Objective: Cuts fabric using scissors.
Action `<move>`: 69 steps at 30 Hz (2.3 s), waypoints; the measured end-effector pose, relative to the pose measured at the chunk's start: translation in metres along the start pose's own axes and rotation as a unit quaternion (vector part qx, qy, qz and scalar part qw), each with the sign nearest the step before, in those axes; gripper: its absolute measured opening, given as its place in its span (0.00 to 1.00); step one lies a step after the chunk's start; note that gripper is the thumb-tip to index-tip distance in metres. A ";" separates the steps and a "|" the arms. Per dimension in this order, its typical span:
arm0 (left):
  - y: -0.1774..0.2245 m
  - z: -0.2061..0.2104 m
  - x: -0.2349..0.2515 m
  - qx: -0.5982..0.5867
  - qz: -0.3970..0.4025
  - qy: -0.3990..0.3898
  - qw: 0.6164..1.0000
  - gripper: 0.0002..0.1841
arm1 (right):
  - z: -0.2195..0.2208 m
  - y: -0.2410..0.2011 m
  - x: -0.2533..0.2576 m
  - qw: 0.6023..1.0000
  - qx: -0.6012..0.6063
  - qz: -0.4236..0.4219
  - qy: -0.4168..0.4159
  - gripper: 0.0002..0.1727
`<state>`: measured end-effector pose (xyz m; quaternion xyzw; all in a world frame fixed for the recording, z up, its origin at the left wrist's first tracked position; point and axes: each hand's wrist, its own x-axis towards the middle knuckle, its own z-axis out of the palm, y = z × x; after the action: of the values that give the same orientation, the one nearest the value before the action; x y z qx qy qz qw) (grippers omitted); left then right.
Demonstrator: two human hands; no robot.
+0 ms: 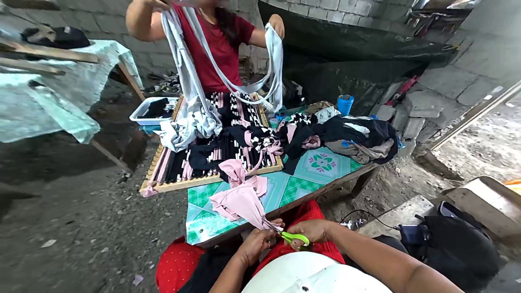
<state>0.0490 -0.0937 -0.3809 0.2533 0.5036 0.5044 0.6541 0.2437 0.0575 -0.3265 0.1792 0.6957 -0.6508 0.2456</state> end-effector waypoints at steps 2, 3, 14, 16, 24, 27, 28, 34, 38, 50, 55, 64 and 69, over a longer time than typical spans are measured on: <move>-0.007 -0.006 0.002 -0.032 0.023 0.005 0.999 0.18 | 0.000 0.004 -0.003 1.000 0.015 -0.024 -0.002 0.27; -0.011 -0.009 0.003 -0.041 0.031 0.016 0.999 0.16 | -0.001 0.005 -0.006 0.999 0.025 -0.033 0.000 0.30; 0.004 0.015 -0.009 -0.089 0.030 0.233 0.968 0.14 | 0.002 0.015 -0.021 0.998 0.054 -0.021 0.026 0.26; 0.003 0.018 -0.013 -0.096 0.060 0.270 0.956 0.11 | 0.003 0.015 -0.021 0.999 0.037 -0.014 0.027 0.25; 0.013 0.012 -0.034 0.216 0.164 0.315 0.910 0.12 | 0.006 0.012 -0.019 0.999 -0.015 -0.025 0.028 0.20; 0.016 0.010 -0.043 0.298 0.187 0.310 0.883 0.13 | 0.007 0.012 -0.019 0.999 -0.027 -0.028 0.023 0.21; 0.016 0.011 -0.044 0.293 0.196 0.311 0.883 0.13 | 0.007 0.012 -0.019 0.999 -0.029 -0.029 0.022 0.21; 0.009 0.011 -0.038 -0.028 0.229 0.218 0.948 0.05 | 0.009 0.010 -0.019 0.998 -0.026 -0.054 0.018 0.20; 0.007 0.012 -0.031 -0.159 0.221 0.173 0.947 0.03 | 0.009 0.012 -0.022 0.998 -0.017 -0.058 0.016 0.21; 0.041 0.025 -0.044 0.301 0.300 0.288 0.858 0.12 | 0.006 -0.002 -0.047 0.993 0.002 -0.006 0.121 0.25; 0.038 0.022 -0.038 0.263 0.322 0.328 0.848 0.13 | 0.006 0.000 -0.052 0.988 0.021 -0.002 0.156 0.28; 0.067 0.040 -0.033 -0.235 0.244 0.118 0.933 0.07 | 0.019 0.007 -0.051 0.971 0.129 0.012 0.199 0.32; 0.042 0.047 -0.015 -0.219 0.156 0.166 0.949 0.07 | 0.022 0.016 -0.053 0.971 0.122 -0.042 0.203 0.29</move>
<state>0.0755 -0.0835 -0.3226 0.0919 0.4359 0.7330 0.5141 0.2982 0.0406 -0.3103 0.3063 0.6536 -0.6904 0.0483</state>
